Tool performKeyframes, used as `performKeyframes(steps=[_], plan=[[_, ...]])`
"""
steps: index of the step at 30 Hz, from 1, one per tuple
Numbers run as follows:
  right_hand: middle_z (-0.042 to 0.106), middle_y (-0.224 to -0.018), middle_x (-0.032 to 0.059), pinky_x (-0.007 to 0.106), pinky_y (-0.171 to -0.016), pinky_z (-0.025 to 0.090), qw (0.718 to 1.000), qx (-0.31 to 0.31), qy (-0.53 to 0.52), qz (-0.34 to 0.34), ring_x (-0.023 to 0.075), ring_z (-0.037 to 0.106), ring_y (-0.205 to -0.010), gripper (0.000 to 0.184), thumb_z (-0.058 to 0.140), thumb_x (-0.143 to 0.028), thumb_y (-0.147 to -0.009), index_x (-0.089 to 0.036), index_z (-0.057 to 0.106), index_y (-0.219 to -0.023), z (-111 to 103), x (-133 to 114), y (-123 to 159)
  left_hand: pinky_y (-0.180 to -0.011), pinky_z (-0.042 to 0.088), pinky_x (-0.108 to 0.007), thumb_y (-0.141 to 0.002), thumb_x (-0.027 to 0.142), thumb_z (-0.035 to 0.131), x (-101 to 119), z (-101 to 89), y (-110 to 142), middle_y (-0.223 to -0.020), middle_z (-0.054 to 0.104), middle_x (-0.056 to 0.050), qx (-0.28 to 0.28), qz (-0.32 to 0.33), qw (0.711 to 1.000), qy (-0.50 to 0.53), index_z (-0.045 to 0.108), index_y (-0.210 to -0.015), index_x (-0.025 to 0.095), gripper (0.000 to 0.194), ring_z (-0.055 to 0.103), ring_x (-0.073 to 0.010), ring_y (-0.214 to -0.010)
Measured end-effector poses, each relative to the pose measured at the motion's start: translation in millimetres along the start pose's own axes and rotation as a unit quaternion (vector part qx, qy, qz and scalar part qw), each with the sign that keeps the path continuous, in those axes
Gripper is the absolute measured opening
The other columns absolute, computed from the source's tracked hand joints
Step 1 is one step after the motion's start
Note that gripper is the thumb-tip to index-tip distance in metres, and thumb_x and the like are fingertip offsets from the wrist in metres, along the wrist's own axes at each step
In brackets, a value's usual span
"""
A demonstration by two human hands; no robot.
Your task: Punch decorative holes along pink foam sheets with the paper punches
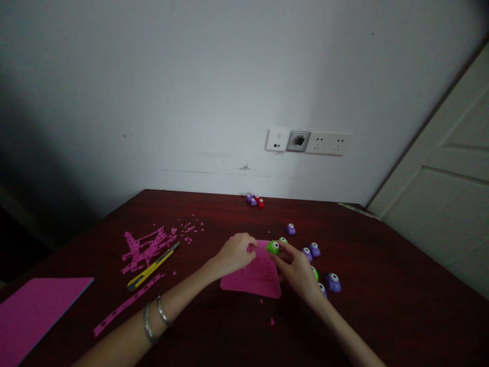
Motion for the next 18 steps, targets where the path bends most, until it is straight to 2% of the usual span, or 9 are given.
performKeyframes(steps=[2, 5, 7, 11, 14, 18], plan=[[0.068, -0.093, 0.0090, 0.025, -0.043, 0.052, 0.999, -0.023, -0.017, 0.021, 0.0239, 0.065, -0.078, 0.042, 0.059, -0.039, -0.074, -0.016, 0.056, -0.109, -1, 0, 2, -0.071, 0.043, -0.029, -0.067, 0.025, 0.059, -11, 0.0, -1, -0.083, 0.064, -0.006, -0.048, -0.024, 0.998, -0.042, 0.068, -0.078, 0.018, 0.015, 0.058, -0.0208, -0.080], [0.067, -0.091, 0.0082, 0.025, -0.040, 0.051, 0.998, -0.040, 0.011, 0.040, 0.0235, 0.065, -0.076, 0.040, 0.059, -0.036, -0.074, -0.016, 0.057, -0.108, -2, 0, 8, -0.067, 0.043, -0.028, -0.058, 0.039, 0.070, -22, 5.0, 0, -0.082, 0.064, -0.006, -0.104, -0.046, 0.991, -0.064, 0.065, -0.077, 0.019, 0.029, 0.058, -0.0233, -0.081], [0.065, -0.091, 0.0075, 0.023, -0.040, 0.050, 0.996, -0.034, 0.076, 0.014, 0.0216, 0.063, -0.074, 0.032, 0.060, -0.033, -0.073, -0.017, 0.062, -0.100, -4, -5, 13, -0.062, 0.041, -0.027, -0.056, 0.037, 0.072, -26, 11.0, 1, -0.079, 0.063, -0.005, -0.128, -0.053, 0.988, -0.063, 0.063, -0.077, 0.018, 0.030, 0.058, -0.0217, -0.076], [0.060, -0.080, 0.0046, 0.023, -0.046, 0.050, 0.984, -0.028, 0.172, -0.047, 0.0179, 0.060, -0.067, 0.020, 0.060, -0.028, -0.072, -0.019, 0.068, -0.087, -5, -10, 23, -0.056, 0.039, -0.024, -0.057, 0.024, 0.069, -29, 18.9, 1, -0.080, 0.063, -0.004, -0.137, -0.054, 0.988, -0.050, 0.061, -0.078, 0.017, 0.024, 0.057, -0.0180, -0.070], [0.059, -0.074, 0.0034, 0.024, -0.046, 0.049, 0.983, -0.033, 0.177, -0.036, 0.0171, 0.059, -0.063, 0.021, 0.058, -0.027, -0.072, -0.019, 0.069, -0.089, -5, -2, 27, -0.052, 0.036, -0.022, -0.058, 0.020, 0.068, -28, 21.1, 0, -0.072, 0.063, -0.001, -0.147, -0.051, 0.988, -0.017, 0.062, -0.074, 0.017, 0.017, 0.056, -0.0144, -0.063], [0.060, -0.069, 0.0020, 0.023, -0.040, 0.047, 0.986, -0.047, 0.160, 0.006, 0.0168, 0.059, -0.057, 0.024, 0.056, -0.026, -0.071, -0.018, 0.067, -0.090, -3, 10, 28, -0.046, 0.031, -0.022, -0.059, 0.019, 0.066, -28, 22.0, 0, -0.053, 0.053, 0.004, -0.150, -0.046, 0.987, 0.025, 0.061, -0.063, 0.017, 0.007, 0.048, -0.0103, -0.049]])
Point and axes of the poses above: each hand's wrist, its own y-axis away from the middle knuckle, its own z-axis out of the palm, x = y × z, the point moved 6 cm from there along -y, towards the middle knuckle
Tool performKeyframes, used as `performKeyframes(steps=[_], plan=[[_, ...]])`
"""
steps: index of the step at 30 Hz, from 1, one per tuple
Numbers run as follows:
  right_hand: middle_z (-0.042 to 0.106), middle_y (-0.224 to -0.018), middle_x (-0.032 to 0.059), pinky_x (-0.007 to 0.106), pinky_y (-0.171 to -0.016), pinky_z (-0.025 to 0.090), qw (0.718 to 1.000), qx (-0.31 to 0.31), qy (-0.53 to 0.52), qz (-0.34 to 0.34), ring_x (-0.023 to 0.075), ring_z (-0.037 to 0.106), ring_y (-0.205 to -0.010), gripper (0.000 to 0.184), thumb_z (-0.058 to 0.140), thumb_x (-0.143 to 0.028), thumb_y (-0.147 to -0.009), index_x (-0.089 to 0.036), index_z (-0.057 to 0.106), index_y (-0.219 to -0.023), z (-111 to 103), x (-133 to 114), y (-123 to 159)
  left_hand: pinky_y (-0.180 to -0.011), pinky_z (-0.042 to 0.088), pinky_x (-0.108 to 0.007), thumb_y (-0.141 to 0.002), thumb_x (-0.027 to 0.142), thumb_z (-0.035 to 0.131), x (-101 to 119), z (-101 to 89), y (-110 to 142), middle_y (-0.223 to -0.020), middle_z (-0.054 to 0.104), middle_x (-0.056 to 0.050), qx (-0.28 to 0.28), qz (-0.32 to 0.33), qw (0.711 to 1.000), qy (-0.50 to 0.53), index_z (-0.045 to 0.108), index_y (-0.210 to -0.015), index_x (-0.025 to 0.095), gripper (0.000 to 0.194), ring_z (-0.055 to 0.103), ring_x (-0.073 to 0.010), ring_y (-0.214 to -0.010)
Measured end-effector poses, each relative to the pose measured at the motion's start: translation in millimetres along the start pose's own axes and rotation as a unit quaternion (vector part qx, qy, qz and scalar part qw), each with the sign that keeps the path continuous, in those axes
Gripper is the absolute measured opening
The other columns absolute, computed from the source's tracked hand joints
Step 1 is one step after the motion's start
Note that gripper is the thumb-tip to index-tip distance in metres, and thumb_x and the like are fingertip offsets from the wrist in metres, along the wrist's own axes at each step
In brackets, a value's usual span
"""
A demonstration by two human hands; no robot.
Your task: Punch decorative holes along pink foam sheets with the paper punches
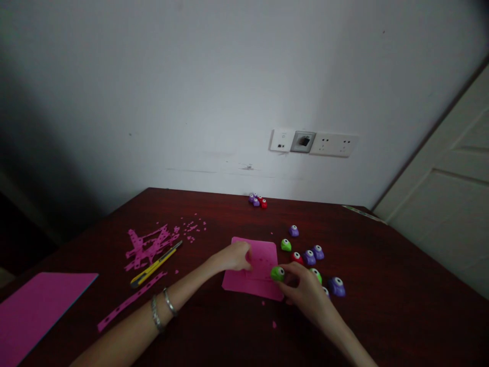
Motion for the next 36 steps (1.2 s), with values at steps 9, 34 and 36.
performKeyframes(steps=[9, 34, 36], plan=[[0.066, -0.078, 0.0060, 0.028, -0.060, 0.049, 0.997, -0.002, 0.068, -0.028, 0.0180, 0.062, -0.065, 0.023, 0.054, -0.020, -0.070, -0.015, 0.067, -0.088, 0, -10, 3, -0.049, 0.034, -0.021, -0.056, 0.017, 0.067, -11, 3.0, -8, -0.066, 0.060, 0.001, 0.016, -0.002, 1.000, 0.025, 0.065, -0.076, 0.015, 0.020, 0.052, -0.0122, -0.058], [0.067, -0.082, 0.0060, 0.029, -0.066, 0.050, 0.986, 0.104, 0.102, -0.076, 0.0196, 0.064, -0.071, 0.016, 0.060, -0.026, -0.074, -0.018, 0.064, -0.086, -6, -11, 3, -0.050, 0.035, -0.023, -0.057, 0.022, 0.074, -16, -6.1, -13, -0.056, 0.060, 0.000, -0.051, -0.026, 0.928, 0.369, 0.067, -0.075, 0.011, 0.023, 0.047, -0.0071, -0.047], [0.067, -0.081, 0.0058, 0.029, -0.064, 0.049, 0.987, 0.097, 0.110, -0.065, 0.0192, 0.063, -0.069, 0.015, 0.060, -0.027, -0.074, -0.018, 0.064, -0.085, -5, -11, 3, -0.050, 0.036, -0.023, -0.057, 0.023, 0.075, -15, -5.8, -13, -0.056, 0.060, 0.001, -0.049, -0.025, 0.926, 0.374, 0.066, -0.075, 0.011, 0.023, 0.048, -0.0073, -0.047]])
Point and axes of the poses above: each hand's wrist, its own y-axis away from the middle knuckle, its own z-axis out of the palm, x = y × z, the point moved 6 cm from there along -y, towards the middle knuckle
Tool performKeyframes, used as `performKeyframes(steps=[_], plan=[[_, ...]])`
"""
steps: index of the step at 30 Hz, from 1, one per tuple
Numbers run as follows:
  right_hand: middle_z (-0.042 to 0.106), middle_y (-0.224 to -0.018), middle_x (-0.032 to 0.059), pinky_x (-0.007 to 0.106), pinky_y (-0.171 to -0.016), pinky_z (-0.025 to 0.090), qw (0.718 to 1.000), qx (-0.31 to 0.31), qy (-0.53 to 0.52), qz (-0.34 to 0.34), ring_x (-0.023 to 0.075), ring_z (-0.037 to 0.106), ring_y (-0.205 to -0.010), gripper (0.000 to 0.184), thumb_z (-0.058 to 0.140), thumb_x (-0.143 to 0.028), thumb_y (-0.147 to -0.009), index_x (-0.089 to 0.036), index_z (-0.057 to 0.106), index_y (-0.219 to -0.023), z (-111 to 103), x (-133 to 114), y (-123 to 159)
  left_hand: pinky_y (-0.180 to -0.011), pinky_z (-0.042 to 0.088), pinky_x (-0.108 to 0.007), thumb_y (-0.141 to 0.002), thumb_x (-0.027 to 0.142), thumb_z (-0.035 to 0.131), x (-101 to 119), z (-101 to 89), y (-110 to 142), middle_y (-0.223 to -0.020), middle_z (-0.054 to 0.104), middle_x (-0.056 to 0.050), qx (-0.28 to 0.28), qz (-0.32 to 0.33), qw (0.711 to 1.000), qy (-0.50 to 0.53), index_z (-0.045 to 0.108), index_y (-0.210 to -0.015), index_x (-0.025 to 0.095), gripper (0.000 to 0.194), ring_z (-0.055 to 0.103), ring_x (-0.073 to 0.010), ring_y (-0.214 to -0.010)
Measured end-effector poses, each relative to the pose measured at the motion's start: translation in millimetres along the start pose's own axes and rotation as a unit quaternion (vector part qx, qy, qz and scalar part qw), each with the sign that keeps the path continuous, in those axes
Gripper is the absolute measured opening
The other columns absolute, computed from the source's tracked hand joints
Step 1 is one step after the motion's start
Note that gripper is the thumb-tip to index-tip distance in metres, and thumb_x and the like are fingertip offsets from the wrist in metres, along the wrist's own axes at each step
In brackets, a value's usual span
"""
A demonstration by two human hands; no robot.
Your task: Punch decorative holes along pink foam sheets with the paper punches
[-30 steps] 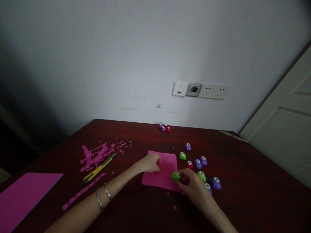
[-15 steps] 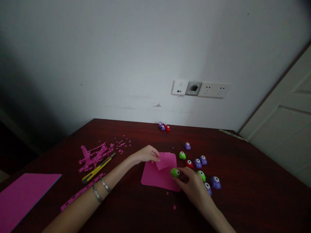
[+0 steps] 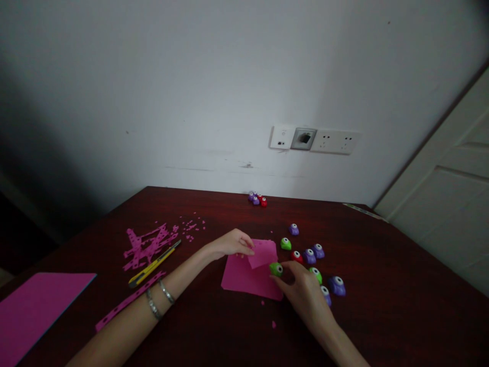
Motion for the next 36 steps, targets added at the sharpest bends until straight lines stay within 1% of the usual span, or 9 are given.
performKeyframes(steps=[3, 10, 19, 25, 31, 36], plan=[[0.066, -0.078, 0.0055, 0.029, -0.062, 0.049, 1.000, -0.011, 0.011, 0.015, 0.0188, 0.063, -0.065, 0.015, 0.060, -0.027, -0.074, -0.017, 0.064, -0.084, 1, 1, 0, -0.050, 0.036, -0.023, -0.057, 0.024, 0.074, -1, 0.9, -1, -0.054, 0.059, 0.001, -0.002, 0.004, 1.000, -0.002, 0.066, -0.075, 0.010, 0.024, 0.048, -0.0077, -0.047], [0.067, -0.077, 0.0053, 0.029, -0.063, 0.048, 1.000, 0.000, 0.020, 0.016, 0.0192, 0.063, -0.067, 0.016, 0.061, -0.029, -0.072, -0.017, 0.064, -0.082, 2, 2, 0, -0.050, 0.036, -0.023, -0.058, 0.023, 0.072, -4, 3.9, -2, -0.055, 0.059, 0.001, -0.002, 0.006, 1.000, -0.011, 0.066, -0.075, 0.011, 0.022, 0.048, -0.0076, -0.047], [0.066, -0.077, 0.0054, 0.029, -0.063, 0.047, 0.998, -0.030, 0.039, 0.039, 0.0190, 0.062, -0.067, 0.015, 0.060, -0.029, -0.074, -0.017, 0.063, -0.082, 3, 1, 0, -0.050, 0.038, -0.023, -0.058, 0.023, 0.073, -4, 6.5, -1, -0.056, 0.060, 0.001, -0.009, 0.006, 1.000, -0.004, 0.067, -0.076, 0.011, 0.023, 0.049, -0.0076, -0.048], [0.066, -0.075, 0.0051, 0.029, -0.061, 0.046, 0.998, -0.024, 0.044, 0.038, 0.0188, 0.061, -0.065, 0.014, 0.060, -0.029, -0.074, -0.017, 0.063, -0.080, 1, 0, 0, -0.049, 0.037, -0.022, -0.057, 0.022, 0.074, -4, 8.9, -1, -0.054, 0.059, 0.002, -0.012, -0.005, 1.000, 0.006, 0.065, -0.074, 0.011, 0.022, 0.048, -0.0065, -0.046], [0.065, -0.069, 0.0037, 0.027, -0.057, 0.046, 0.999, -0.006, 0.042, 0.028, 0.0176, 0.060, -0.059, 0.012, 0.060, -0.029, -0.073, -0.018, 0.063, -0.077, -2, -2, 0, -0.048, 0.037, -0.022, -0.057, 0.021, 0.074, -2, 9.0, 1, -0.054, 0.059, 0.002, -0.006, -0.008, 1.000, 0.006, 0.064, -0.074, 0.010, 0.023, 0.048, -0.0069, -0.046], [0.066, -0.070, 0.0037, 0.027, -0.057, 0.046, 0.998, -0.018, 0.047, 0.034, 0.0181, 0.061, -0.061, 0.013, 0.060, -0.030, -0.074, -0.018, 0.063, -0.078, -1, -2, -1, -0.048, 0.035, -0.022, -0.058, 0.022, 0.073, -3, 10.5, 0, -0.056, 0.060, 0.001, -0.020, -0.002, 1.000, -0.001, 0.064, -0.075, 0.011, 0.023, 0.048, -0.0067, -0.047]])
Point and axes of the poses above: each hand's wrist, its own y-axis away from the middle knuckle, its own z-axis out of the palm, x = y × z, the point moved 6 cm from there along -y, towards the middle knuckle
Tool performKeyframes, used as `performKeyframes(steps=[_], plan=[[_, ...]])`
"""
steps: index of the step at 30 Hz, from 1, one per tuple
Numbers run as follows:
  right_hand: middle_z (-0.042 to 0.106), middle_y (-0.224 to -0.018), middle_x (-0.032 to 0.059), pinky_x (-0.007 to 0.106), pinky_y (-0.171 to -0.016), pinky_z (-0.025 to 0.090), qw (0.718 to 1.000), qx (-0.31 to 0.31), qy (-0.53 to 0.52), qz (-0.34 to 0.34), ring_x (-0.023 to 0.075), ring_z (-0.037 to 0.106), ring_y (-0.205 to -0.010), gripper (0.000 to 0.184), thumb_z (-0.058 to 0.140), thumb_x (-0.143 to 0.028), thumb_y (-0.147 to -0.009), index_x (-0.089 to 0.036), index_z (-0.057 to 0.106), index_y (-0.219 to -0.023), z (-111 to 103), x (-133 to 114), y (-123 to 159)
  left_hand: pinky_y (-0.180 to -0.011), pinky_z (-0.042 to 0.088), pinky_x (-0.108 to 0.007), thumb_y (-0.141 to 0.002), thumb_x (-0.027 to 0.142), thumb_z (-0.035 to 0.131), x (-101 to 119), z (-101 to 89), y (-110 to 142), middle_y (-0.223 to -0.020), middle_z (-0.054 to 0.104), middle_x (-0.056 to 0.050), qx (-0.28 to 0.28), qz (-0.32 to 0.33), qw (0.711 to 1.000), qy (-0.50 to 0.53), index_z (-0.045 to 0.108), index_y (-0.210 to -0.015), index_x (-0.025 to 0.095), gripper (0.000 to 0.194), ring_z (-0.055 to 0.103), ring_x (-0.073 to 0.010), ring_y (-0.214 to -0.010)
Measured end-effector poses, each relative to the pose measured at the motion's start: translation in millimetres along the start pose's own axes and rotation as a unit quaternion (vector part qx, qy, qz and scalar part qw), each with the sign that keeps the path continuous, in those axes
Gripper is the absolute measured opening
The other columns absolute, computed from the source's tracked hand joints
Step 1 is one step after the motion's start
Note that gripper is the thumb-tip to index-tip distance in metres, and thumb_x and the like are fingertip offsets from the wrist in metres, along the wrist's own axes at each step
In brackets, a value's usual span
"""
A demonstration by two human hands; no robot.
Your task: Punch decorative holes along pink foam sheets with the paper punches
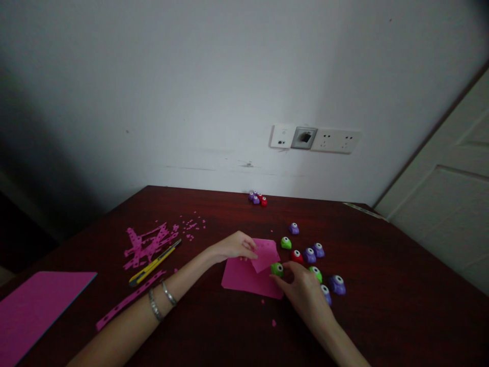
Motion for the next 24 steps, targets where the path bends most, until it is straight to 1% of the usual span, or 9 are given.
performKeyframes(steps=[3, 10, 15, 20, 24], plan=[[0.066, -0.073, 0.0040, 0.027, -0.060, 0.046, 1.000, -0.006, 0.006, -0.002, 0.0186, 0.062, -0.064, 0.014, 0.060, -0.031, -0.075, -0.018, 0.063, -0.079, 1, -1, 1, -0.046, 0.033, -0.021, -0.056, 0.023, 0.074, -3, 0.4, -1, -0.059, 0.061, 0.001, -0.002, -0.008, 1.000, -0.013, 0.065, -0.075, 0.011, 0.024, 0.047, -0.0067, -0.047], [0.066, -0.075, 0.0049, 0.026, -0.058, 0.046, 0.998, 0.001, 0.045, -0.054, 0.0192, 0.063, -0.064, 0.013, 0.062, -0.030, -0.075, -0.018, 0.063, -0.082, 5, -8, 4, -0.044, 0.027, -0.021, -0.058, 0.026, 0.073, -7, -0.1, -2, -0.056, 0.060, 0.001, -0.016, -0.002, 0.997, -0.072, 0.067, -0.076, 0.013, 0.023, 0.044, -0.0064, -0.045], [0.064, -0.077, 0.0059, 0.027, -0.058, 0.046, 0.993, 0.004, 0.089, -0.078, 0.0199, 0.063, -0.064, 0.013, 0.059, -0.029, -0.078, -0.018, 0.062, -0.082, 7, -11, 7, -0.045, 0.031, -0.021, -0.058, 0.028, 0.073, -10, -1.3, -4, -0.058, 0.062, 0.000, -0.004, -0.008, 0.994, -0.108, 0.068, -0.079, 0.013, 0.027, 0.046, -0.0076, -0.045], [0.063, -0.072, 0.0057, 0.027, -0.056, 0.045, 0.990, 0.030, 0.108, -0.082, 0.0194, 0.062, -0.060, 0.016, 0.055, -0.032, -0.080, -0.018, 0.061, -0.080, 4, -10, 6, -0.052, 0.039, -0.024, -0.057, 0.030, 0.074, -9, 1.1, -4, -0.069, 0.067, -0.004, 0.000, 0.003, 0.993, -0.117, 0.068, -0.086, 0.012, 0.034, 0.056, -0.0127, -0.057], [0.062, -0.072, 0.0053, 0.027, -0.053, 0.044, 0.989, 0.021, 0.119, -0.086, 0.0187, 0.062, -0.059, 0.018, 0.054, -0.034, -0.082, -0.018, 0.061, -0.081, 3, -14, 7, -0.052, 0.039, -0.023, -0.058, 0.032, 0.073, -7, 2.3, -3, -0.073, 0.068, -0.005, -0.007, 0.010, 0.991, -0.134, 0.068, -0.086, 0.013, 0.034, 0.058, -0.0135, -0.060]])
Point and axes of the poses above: each hand's wrist, its own y-axis away from the middle knuckle, its own z-axis out of the palm, x = y × z, the point moved 6 cm from there along -y, towards the middle knuckle
